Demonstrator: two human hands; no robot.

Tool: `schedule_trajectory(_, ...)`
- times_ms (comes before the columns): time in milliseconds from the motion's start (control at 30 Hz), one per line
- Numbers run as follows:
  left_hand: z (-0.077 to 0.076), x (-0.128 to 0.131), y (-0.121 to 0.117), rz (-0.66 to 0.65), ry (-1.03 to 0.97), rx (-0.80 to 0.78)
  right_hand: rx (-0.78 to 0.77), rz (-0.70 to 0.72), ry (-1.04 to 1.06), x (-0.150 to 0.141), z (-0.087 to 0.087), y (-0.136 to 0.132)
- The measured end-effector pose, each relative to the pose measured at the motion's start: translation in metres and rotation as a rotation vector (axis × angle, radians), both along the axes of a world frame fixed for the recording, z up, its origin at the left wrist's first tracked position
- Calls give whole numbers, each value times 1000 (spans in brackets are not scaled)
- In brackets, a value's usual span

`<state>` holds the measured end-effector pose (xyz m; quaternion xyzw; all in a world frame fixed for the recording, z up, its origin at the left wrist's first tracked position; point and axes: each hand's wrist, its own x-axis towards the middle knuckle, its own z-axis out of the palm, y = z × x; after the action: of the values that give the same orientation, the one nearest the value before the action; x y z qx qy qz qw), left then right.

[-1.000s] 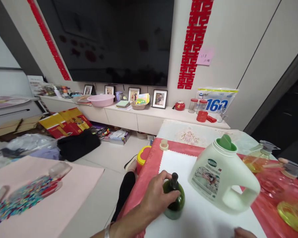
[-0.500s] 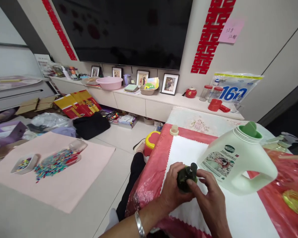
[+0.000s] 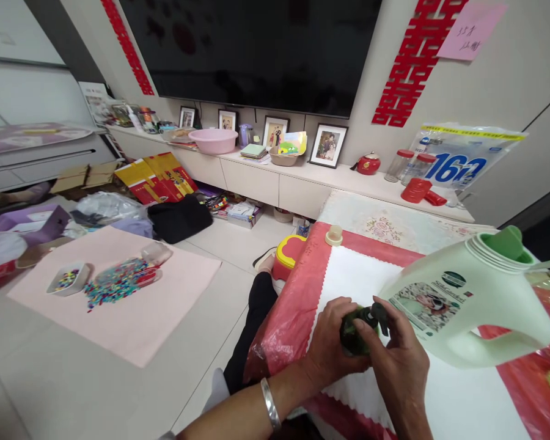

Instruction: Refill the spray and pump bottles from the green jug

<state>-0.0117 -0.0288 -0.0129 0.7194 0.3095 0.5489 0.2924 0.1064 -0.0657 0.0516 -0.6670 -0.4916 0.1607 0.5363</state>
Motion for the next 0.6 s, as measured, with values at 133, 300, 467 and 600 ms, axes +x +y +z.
schedule_trajectory(133,1,-1,-1,-15,-7,-26,-57,73,36,10,1,-5)
schedule_trajectory(300,1,1,0,-21,-20,-25,-24,225,20,15,3,-9)
schedule_trajectory(467,3,0,-1,-17,-30,24,104,201,-160,7,10,-4)
schedule_trajectory(600,3,-1,-2,-22,-18,8,28,117,-149,6,7,0)
